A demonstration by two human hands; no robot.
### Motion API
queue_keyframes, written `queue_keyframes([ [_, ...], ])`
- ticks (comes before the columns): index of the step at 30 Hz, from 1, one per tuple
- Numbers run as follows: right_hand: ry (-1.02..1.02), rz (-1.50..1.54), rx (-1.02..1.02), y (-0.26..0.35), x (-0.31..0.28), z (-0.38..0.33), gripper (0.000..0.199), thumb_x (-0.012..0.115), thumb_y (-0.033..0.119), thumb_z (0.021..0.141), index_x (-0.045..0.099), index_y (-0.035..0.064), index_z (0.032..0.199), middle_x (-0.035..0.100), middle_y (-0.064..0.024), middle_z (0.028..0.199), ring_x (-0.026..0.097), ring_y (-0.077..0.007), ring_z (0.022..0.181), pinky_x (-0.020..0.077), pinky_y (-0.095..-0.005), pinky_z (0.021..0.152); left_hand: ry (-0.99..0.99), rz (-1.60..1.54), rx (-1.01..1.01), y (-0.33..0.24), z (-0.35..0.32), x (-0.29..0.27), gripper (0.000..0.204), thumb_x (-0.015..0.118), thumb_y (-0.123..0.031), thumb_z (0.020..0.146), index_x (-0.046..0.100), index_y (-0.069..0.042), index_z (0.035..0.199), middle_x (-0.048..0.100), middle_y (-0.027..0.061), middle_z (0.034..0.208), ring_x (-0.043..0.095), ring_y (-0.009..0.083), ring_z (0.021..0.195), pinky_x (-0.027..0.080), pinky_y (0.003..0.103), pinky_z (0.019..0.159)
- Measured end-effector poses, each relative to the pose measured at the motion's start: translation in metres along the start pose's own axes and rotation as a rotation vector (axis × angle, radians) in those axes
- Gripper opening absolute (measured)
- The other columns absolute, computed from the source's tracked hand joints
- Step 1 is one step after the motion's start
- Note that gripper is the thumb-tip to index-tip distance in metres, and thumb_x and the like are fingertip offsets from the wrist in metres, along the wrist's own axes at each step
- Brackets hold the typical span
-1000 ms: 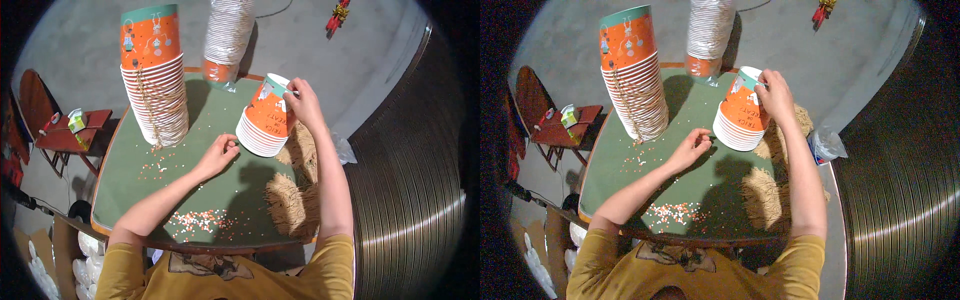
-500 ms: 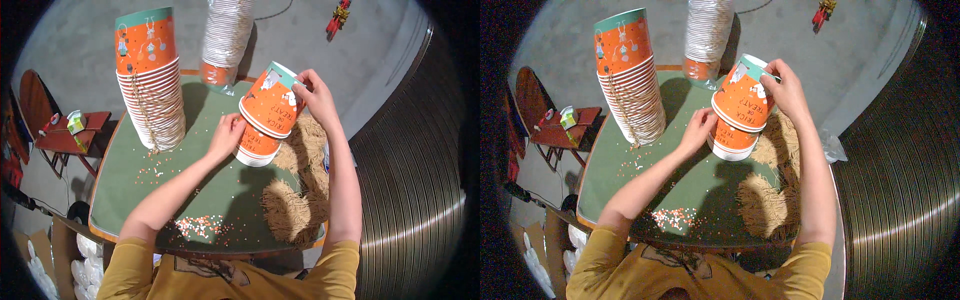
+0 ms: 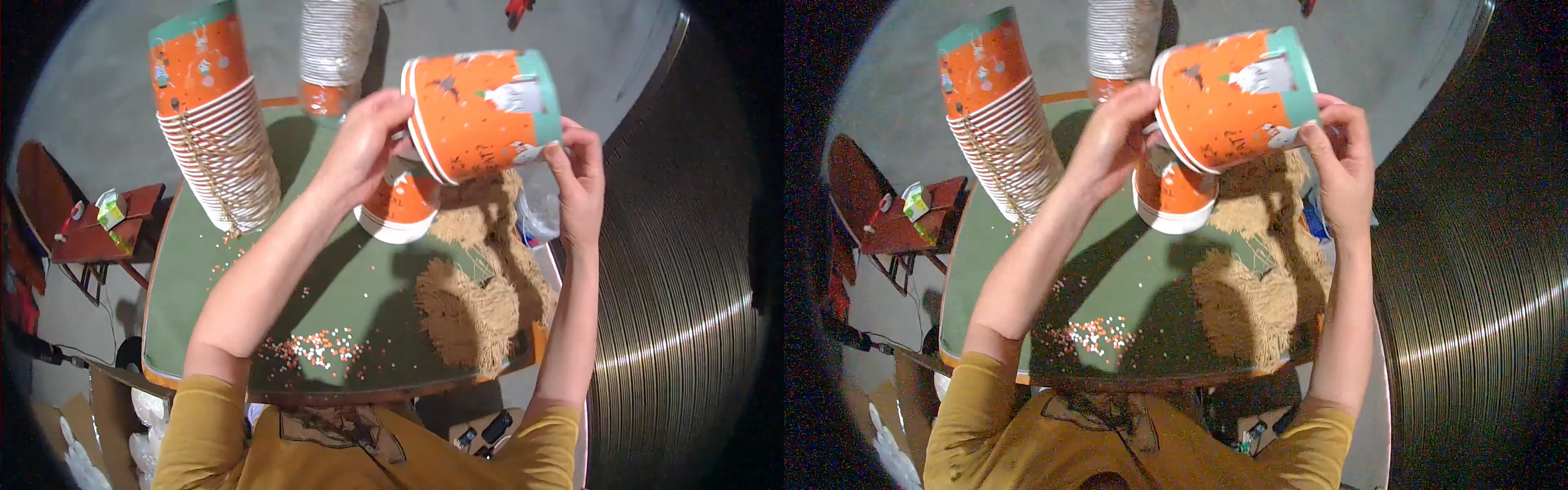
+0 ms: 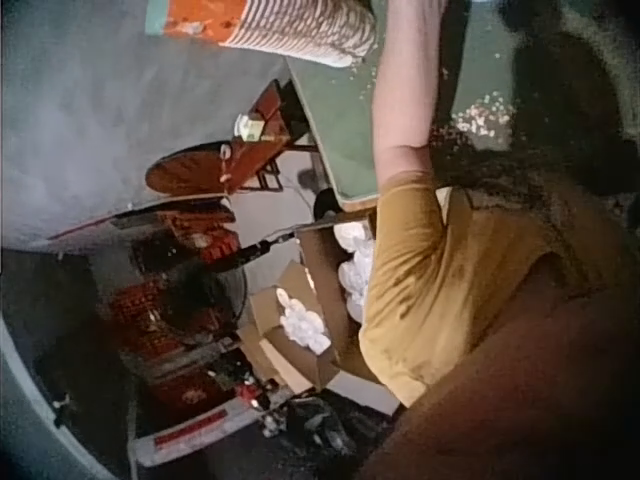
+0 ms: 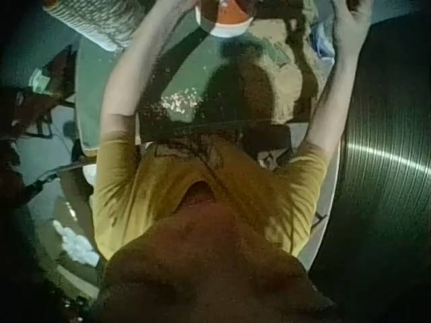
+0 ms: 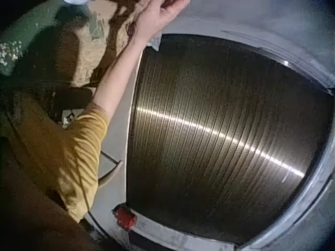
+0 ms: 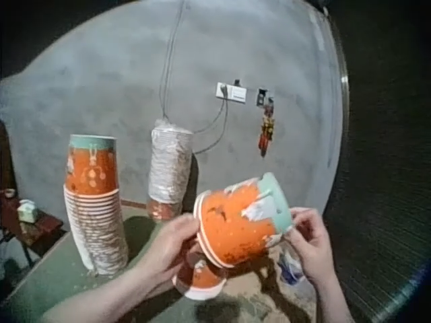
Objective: Attaching elastic handles to paper buckets by threading them through pre-drilled holes.
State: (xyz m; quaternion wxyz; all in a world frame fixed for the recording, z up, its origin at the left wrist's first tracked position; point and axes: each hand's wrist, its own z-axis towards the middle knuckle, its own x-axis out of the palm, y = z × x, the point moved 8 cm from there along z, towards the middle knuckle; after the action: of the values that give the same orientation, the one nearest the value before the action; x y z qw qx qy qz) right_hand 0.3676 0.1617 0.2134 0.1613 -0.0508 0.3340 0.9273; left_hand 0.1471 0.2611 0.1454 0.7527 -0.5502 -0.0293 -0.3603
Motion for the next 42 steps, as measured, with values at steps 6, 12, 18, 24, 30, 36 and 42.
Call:
queue_keyframes([
  [6,-0.234,0.070,0.015,-0.005,-0.036,-0.060,0.015,0.061,0.009,0.091,0.048,0.0072,0.098,0.051,-0.0125,0.127,0.049,-0.0155,0.108,0.0363,-0.0321,0.098,-0.016,0.476,0.187,-0.049,-0.014,0.049,0.018,0.057,-0.025,0.091,0.060,-0.008,0.086,0.054,-0.0043,0.076,0.049,0.0060,0.069,0.039,0.021,0.068],
  [12,-0.344,0.348,0.154,-0.029,-0.040,-0.124,0.019,0.062,0.012,0.091,0.047,0.0086,0.102,0.053,-0.0061,0.113,0.049,-0.0135,0.105,0.0378,-0.0320,0.094,-0.210,0.534,0.197,-0.064,-0.043,0.025,0.024,0.052,-0.020,0.087,0.060,0.002,0.081,0.057,0.0017,0.075,0.049,0.0089,0.070,0.040,0.027,0.064],
  [18,-0.476,0.863,0.533,-0.098,-0.032,-0.188,0.026,0.054,0.009,0.094,0.047,0.0096,0.118,0.049,-0.0062,0.130,0.047,-0.0206,0.121,0.0396,-0.0461,0.104,-0.468,0.682,0.428,-0.131,-0.102,-0.033,0.026,0.051,-0.024,0.093,0.060,0.000,0.095,0.058,-0.0006,0.093,0.050,0.0055,0.088,0.038,0.020,0.080],
  [24,-0.443,0.884,0.979,-0.158,-0.032,-0.223,0.029,0.055,0.018,0.095,0.052,0.0040,0.120,0.058,-0.0081,0.119,0.056,-0.0201,0.112,0.0484,-0.0393,0.095,-0.185,1.435,0.478,-0.094,-0.162,-0.024,0.011,0.044,-0.009,0.094,0.050,0.000,0.094,0.045,0.0029,0.073,0.045,0.0109,0.066,0.036,0.024,0.061],
  [30,-0.238,0.384,1.035,-0.135,-0.038,-0.216,0.041,0.053,0.016,0.095,0.044,-0.0052,0.129,0.057,-0.0152,0.121,0.057,-0.0194,0.109,0.0468,-0.0292,0.094,0.191,1.778,0.545,-0.028,-0.193,-0.012,0.025,0.065,-0.001,0.070,0.052,-0.004,0.091,0.048,0.0111,0.074,0.053,0.0277,0.061,0.043,0.039,0.054],
  [36,-0.257,-0.550,0.644,-0.072,-0.047,-0.202,0.042,0.052,0.013,0.094,0.042,-0.0024,0.133,0.054,-0.0180,0.125,0.055,-0.0241,0.110,0.0421,-0.0348,0.096,0.281,1.716,0.514,-0.008,-0.196,-0.015,0.025,0.067,-0.005,0.067,0.052,-0.005,0.088,0.048,0.0086,0.072,0.052,0.0259,0.061,0.044,0.036,0.056],
  [42,0.260,-0.816,0.209,-0.039,0.067,-0.210,0.019,0.064,0.008,0.080,0.059,0.0053,0.099,0.055,-0.0108,0.089,0.054,-0.0306,0.086,0.0465,-0.0422,0.075,0.376,1.713,0.557,0.002,-0.201,-0.005,0.022,0.068,-0.010,0.068,0.054,-0.007,0.084,0.047,0.0046,0.072,0.052,0.0211,0.061,0.043,0.034,0.056],
])
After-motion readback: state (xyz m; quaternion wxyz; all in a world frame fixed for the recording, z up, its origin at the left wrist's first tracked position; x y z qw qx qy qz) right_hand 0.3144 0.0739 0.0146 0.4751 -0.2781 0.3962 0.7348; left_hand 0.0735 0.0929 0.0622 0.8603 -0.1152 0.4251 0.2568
